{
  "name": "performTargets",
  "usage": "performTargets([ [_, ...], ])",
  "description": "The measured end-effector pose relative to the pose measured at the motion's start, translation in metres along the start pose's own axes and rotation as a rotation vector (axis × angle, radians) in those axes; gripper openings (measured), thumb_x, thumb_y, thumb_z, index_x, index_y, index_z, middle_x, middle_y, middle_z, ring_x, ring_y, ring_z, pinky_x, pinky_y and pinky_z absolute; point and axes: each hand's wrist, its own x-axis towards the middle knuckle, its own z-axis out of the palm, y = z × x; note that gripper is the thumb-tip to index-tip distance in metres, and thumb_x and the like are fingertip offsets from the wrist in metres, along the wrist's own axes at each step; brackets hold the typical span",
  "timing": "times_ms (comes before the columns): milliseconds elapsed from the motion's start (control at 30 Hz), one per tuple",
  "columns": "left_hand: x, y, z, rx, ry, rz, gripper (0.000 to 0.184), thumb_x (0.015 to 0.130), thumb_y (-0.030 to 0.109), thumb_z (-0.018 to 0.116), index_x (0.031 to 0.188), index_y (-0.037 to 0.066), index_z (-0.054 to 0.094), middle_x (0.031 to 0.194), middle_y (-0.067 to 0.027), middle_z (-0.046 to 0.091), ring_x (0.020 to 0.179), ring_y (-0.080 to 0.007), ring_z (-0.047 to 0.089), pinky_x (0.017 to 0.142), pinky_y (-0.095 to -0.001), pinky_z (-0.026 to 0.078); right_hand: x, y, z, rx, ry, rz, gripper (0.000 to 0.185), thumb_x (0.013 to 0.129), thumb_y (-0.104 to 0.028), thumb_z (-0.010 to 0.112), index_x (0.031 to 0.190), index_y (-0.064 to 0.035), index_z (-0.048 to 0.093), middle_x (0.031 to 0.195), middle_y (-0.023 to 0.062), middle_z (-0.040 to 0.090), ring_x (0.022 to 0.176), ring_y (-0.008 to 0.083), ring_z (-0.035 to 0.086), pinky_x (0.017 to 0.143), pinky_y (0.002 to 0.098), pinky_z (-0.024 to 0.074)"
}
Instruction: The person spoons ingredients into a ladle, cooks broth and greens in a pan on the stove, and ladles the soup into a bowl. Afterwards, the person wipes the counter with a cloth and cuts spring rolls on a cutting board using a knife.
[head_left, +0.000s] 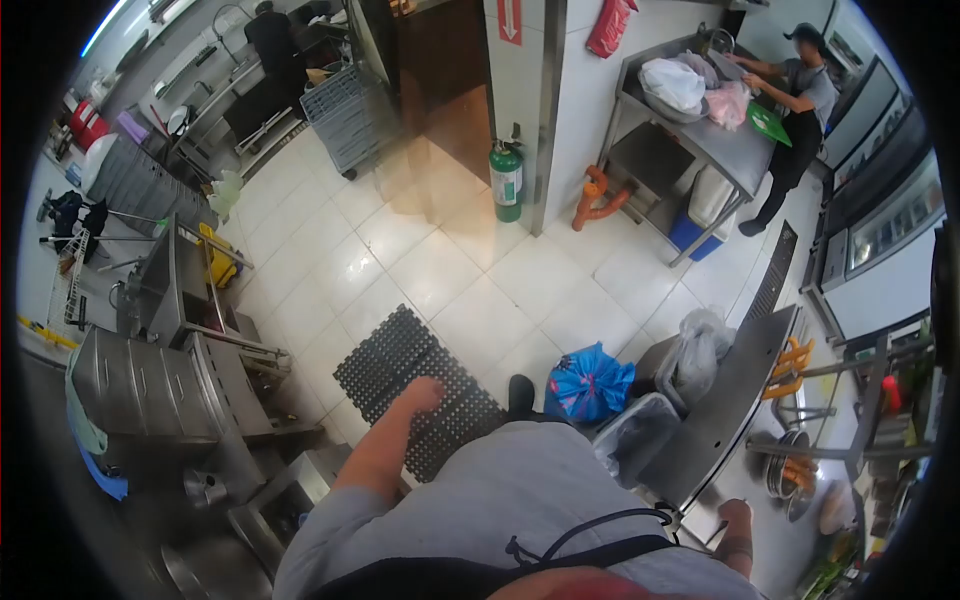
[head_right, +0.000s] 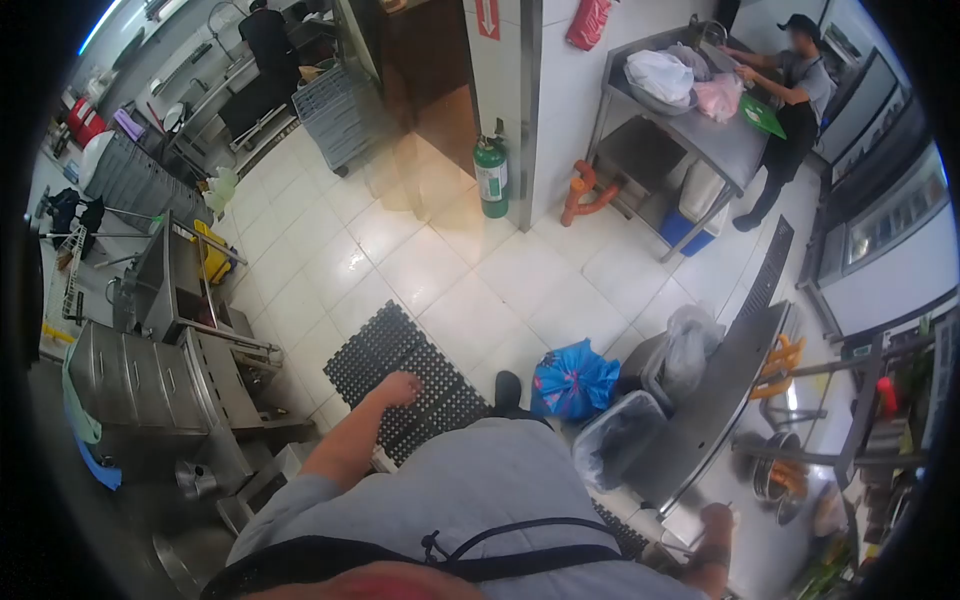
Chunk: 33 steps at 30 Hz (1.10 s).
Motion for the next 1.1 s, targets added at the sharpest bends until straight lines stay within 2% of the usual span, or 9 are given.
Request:
performTargets([
  [133,-0.028,-0.087,0.016,0.603,-0.247,0.042,0.023,0.082,0.022,0.065,0.093,0.008,0.079,0.103,-0.0176,0.074,0.098,-0.0391,0.071,0.089,-0.0463,0.057,0.022,-0.073,-0.035,0.532,-1.302,-0.247,0.028,0.092,-0.031,0.064,0.091,-0.0077,0.078,0.096,0.0200,0.075,0.084,0.0294,0.074,0.073,0.0398,0.0601],
  [267,-0.059,-0.079,0.016,-0.216,0.233,-0.763,0.026,0.085,0.031,0.065,0.091,0.010,0.080,0.104,-0.0130,0.075,0.103,-0.0352,0.071,0.089,-0.0471,0.057,-0.005,-0.268,-0.005,0.205,-1.459,-0.305,0.033,0.095,-0.033,0.061,0.099,-0.0032,0.074,0.094,0.0197,0.075,0.081,0.0323,0.074,0.062,0.0446,0.0603],
  [433,-0.022,-0.176,0.095,0.030,-0.195,-0.431,0.028,0.082,0.035,0.069,0.089,0.009,0.077,0.095,-0.0105,0.076,0.086,-0.0333,0.073,0.067,-0.0467,0.057,-0.141,-0.467,-0.061,-0.063,-1.141,-0.991,0.031,0.088,-0.030,0.071,0.103,-0.0033,0.071,0.099,0.0145,0.075,0.084,0.0305,0.075,0.067,0.0438,0.0629],
  [500,-0.014,-0.176,0.096,-1.134,-0.168,-0.733,0.022,0.084,0.031,0.070,0.091,0.011,0.077,0.090,-0.0101,0.076,0.078,-0.0333,0.073,0.064,-0.0458,0.056,-0.194,-0.514,-0.093,0.106,-1.248,-0.877,0.035,0.077,-0.023,0.082,0.104,-0.0046,0.070,0.101,0.0112,0.074,0.090,0.0296,0.073,0.077,0.0398,0.0611],
  [567,0.008,-0.185,0.052,-0.407,-0.341,-0.292,0.021,0.087,0.029,0.068,0.093,0.011,0.078,0.089,-0.0102,0.075,0.074,-0.0329,0.073,0.065,-0.0455,0.056,-0.219,-0.536,-0.094,0.184,-1.277,-0.827,0.040,0.072,-0.020,0.087,0.105,-0.0053,0.070,0.102,0.0096,0.073,0.093,0.0292,0.072,0.082,0.0379,0.0602],
  [633,0.050,-0.194,0.006,0.304,-0.433,0.170,0.021,0.091,0.027,0.066,0.095,0.011,0.078,0.087,-0.0104,0.075,0.070,-0.0324,0.072,0.065,-0.0452,0.057,-0.219,-0.554,-0.067,0.204,-0.434,-2.338,0.030,0.089,-0.028,0.071,0.107,-0.0039,0.070,0.100,0.0119,0.072,0.090,0.0239,0.072,0.076,0.0385,0.0625],
  [767,0.133,-0.241,-0.076,0.569,-0.406,0.078,0.026,0.092,0.034,0.065,0.096,0.013,0.078,0.090,-0.0057,0.076,0.084,-0.0276,0.072,0.076,-0.0424,0.058,-0.261,-0.510,-0.123,0.331,-1.142,-1.009,0.032,0.096,-0.032,0.058,0.110,-0.0055,0.071,0.103,0.0111,0.072,0.090,0.0216,0.072,0.068,0.0392,0.0601],
  [900,0.236,-0.207,-0.230,1.133,-0.398,0.365,0.030,0.095,0.031,0.057,0.095,0.009,0.077,0.084,-0.0104,0.075,0.092,-0.0290,0.073,0.080,-0.0419,0.059,-0.212,-0.444,0.030,0.169,-0.353,-1.550,0.031,0.096,-0.030,0.056,0.102,-0.0065,0.074,0.090,0.0120,0.072,0.080,0.0268,0.070,0.070,0.0410,0.0577],
  [1100,0.451,-0.082,-0.309,0.544,0.231,0.027,0.022,0.088,0.012,0.054,0.087,0.000,0.073,0.089,-0.0196,0.073,0.088,-0.0363,0.071,0.079,-0.0437,0.059,-0.185,-0.386,0.019,0.496,-1.080,-0.216,0.032,0.092,-0.028,0.056,0.086,-0.0031,0.076,0.074,0.0123,0.072,0.062,0.0239,0.072,0.061,0.0377,0.0582],
])
